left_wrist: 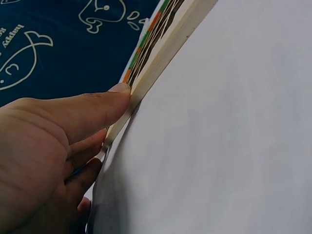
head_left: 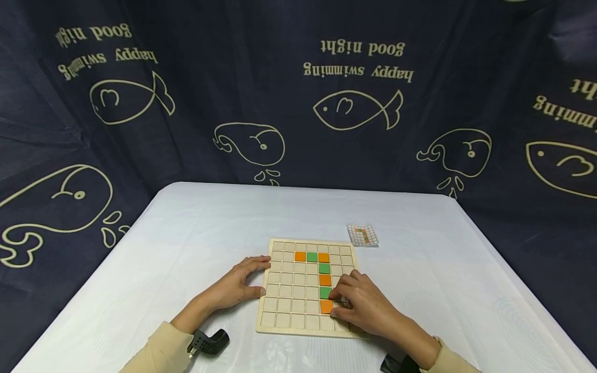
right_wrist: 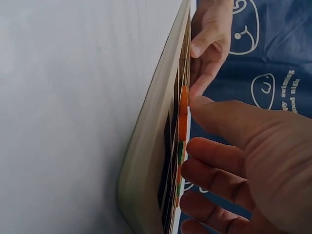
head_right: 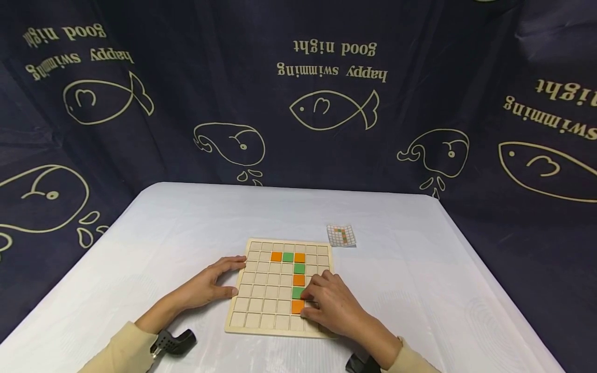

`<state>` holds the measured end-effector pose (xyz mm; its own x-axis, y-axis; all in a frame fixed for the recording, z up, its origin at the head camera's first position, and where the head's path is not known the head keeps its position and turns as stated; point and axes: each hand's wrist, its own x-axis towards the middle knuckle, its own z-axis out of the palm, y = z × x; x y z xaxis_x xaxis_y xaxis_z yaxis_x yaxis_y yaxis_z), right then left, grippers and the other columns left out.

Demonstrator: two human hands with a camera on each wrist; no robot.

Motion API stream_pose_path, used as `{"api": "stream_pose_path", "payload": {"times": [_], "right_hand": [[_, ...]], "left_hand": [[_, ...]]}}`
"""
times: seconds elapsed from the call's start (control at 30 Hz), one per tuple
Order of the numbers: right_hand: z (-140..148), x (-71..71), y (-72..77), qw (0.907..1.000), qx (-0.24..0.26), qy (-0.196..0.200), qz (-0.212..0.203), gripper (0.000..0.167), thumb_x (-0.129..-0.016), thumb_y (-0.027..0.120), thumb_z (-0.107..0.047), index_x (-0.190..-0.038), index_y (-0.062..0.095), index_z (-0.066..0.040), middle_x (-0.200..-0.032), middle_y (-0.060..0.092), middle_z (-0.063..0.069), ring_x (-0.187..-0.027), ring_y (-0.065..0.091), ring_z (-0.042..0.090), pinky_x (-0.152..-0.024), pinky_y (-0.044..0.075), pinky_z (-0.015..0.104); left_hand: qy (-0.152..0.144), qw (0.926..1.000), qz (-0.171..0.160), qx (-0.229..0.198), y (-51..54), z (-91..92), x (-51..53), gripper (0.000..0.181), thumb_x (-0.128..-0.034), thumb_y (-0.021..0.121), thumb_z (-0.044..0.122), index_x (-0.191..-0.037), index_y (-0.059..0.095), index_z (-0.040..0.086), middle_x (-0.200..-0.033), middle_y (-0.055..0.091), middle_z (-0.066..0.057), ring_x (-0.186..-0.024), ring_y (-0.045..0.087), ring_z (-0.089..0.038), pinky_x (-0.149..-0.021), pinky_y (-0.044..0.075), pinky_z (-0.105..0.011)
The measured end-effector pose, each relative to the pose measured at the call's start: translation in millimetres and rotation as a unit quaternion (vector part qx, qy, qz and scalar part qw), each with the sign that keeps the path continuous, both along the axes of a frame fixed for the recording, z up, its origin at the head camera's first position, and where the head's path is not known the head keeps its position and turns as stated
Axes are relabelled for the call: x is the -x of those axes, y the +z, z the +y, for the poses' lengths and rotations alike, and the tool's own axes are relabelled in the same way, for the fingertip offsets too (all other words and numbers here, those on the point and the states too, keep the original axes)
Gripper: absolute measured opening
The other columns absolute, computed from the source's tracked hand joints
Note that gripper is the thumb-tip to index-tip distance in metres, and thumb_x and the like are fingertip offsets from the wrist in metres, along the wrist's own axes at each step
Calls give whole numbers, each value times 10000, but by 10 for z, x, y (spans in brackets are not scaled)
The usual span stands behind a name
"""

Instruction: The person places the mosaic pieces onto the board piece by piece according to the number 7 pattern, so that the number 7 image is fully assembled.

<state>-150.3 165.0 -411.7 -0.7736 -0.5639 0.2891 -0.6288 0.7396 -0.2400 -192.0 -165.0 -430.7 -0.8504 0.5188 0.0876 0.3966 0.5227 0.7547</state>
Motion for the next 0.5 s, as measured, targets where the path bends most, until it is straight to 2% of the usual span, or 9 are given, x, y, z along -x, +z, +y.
{"api": "stream_pose_path", "payload": {"times": [0.23,0.37,0.5], "right_hand": [[51,24,17,9999,58,-80,-74,243,-731,783,-364,-904,712,-209,-826,582,-141,-776,355,6,-694,335,211],[77,39,18,9999,119,5,-94,245,-739,775,-363,-918,708,-211,-816,570,-142,-762,333,4,-677,300,189],[80,29,12,9996,160,111,-195,207,-743,775,-349,-894,704,-227,-861,596,-151,-780,349,-3,-694,328,205]], "left_hand": [[4,10000,9,37,-9,-9,8,595,-829,713,218,-1358,482,69,-1508,355,-51,-1421,255,-343,-1116,209,-611],[9,10000,-8,46,-10,-10,5,593,-830,712,213,-1357,483,67,-1507,355,-52,-1419,255,-348,-1112,207,-619],[-24,10000,-9,19,-13,-6,9,597,-832,710,214,-1360,478,63,-1509,351,-55,-1421,251,-348,-1112,206,-618]]}}
